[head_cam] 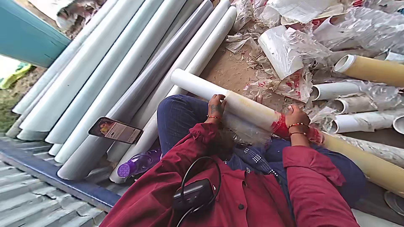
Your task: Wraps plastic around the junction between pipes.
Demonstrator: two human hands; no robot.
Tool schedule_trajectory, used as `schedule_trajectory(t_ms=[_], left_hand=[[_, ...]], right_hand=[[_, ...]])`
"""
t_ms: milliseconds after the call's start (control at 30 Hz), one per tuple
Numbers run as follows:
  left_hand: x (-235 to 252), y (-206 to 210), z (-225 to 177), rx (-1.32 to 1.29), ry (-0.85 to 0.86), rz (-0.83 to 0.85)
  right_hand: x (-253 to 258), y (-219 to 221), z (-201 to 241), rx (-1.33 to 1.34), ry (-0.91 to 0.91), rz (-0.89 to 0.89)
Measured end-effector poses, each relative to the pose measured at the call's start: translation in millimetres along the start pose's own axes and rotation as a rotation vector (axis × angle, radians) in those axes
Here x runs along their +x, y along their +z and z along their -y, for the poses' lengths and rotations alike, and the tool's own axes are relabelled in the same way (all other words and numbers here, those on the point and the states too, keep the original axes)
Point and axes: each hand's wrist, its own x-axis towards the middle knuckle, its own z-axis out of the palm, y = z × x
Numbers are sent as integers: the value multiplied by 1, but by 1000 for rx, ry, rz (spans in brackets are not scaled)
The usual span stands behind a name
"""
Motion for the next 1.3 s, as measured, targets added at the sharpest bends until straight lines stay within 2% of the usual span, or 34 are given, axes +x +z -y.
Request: schedule_trajectory(t_ms=[100, 200, 500, 800, 1067, 1200, 1300], left_hand=[[-2, 16, 11, 11, 79, -116], [-1, 22, 15, -10, 77, -149], [2, 24, 17, -36, 66, -190], [0, 28, 19, 5, 168, -237], [2, 30, 22, -3, 190, -254], [6, 26, 22, -17, 181, -227], [10, 18, 16, 40, 126, -141]], right_hand=[[5, 3, -5, 31, -24, -13], [5, 6, -8, 46, -34, -38], [3, 16, -9, 44, -34, -112], [3, 15, -9, 37, -67, -114], [5, 16, -9, 43, -48, -105], [7, 17, -10, 35, -51, -106], [6, 15, -9, 38, -50, -103]])
